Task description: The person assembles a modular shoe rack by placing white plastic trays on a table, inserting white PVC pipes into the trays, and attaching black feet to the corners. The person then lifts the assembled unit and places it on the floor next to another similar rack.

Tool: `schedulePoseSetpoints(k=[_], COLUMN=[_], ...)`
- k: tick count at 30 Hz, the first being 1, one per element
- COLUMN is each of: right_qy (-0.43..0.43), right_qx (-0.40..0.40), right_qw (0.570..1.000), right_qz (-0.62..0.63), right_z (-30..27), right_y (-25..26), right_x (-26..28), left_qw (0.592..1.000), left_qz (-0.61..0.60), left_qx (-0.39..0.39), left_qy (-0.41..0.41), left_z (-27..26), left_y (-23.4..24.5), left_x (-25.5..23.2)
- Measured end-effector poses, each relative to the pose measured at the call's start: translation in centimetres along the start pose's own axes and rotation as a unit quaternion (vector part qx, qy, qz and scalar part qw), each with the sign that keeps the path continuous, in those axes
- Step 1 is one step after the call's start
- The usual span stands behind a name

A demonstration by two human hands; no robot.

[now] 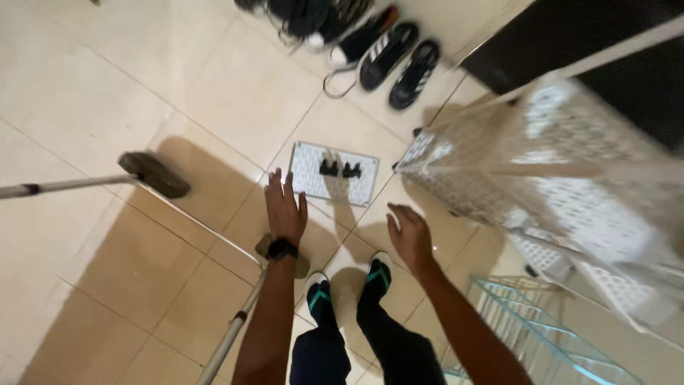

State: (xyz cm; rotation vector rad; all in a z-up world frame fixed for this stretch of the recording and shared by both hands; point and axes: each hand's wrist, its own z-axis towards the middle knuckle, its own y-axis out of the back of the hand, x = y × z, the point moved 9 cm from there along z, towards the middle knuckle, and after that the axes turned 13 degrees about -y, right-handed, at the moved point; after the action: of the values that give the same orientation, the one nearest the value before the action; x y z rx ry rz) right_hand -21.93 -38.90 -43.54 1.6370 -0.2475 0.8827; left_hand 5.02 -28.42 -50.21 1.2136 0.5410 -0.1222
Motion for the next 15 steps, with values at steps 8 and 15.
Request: schedulePoseSetpoints(k=[8, 15], right_qy=[-0.13, -0.127], right_qx=[0.104, 0.011], right_qw=[0.985, 0.991], right_qz=[-0.038, -0.046], right_z=[4.0, 5.0], right_y=[-21.8, -31.6], right_x=[-20.8, -30.9], left_qw=[0.988, 0.985], left_qz=[0.061, 0.004], left_qx=[0.132, 0.164], left_qy=[0.053, 0.045], left_z=[-6.2, -7.9], left_y=[-21.0, -32.7], left_x=[17.1, 25.9])
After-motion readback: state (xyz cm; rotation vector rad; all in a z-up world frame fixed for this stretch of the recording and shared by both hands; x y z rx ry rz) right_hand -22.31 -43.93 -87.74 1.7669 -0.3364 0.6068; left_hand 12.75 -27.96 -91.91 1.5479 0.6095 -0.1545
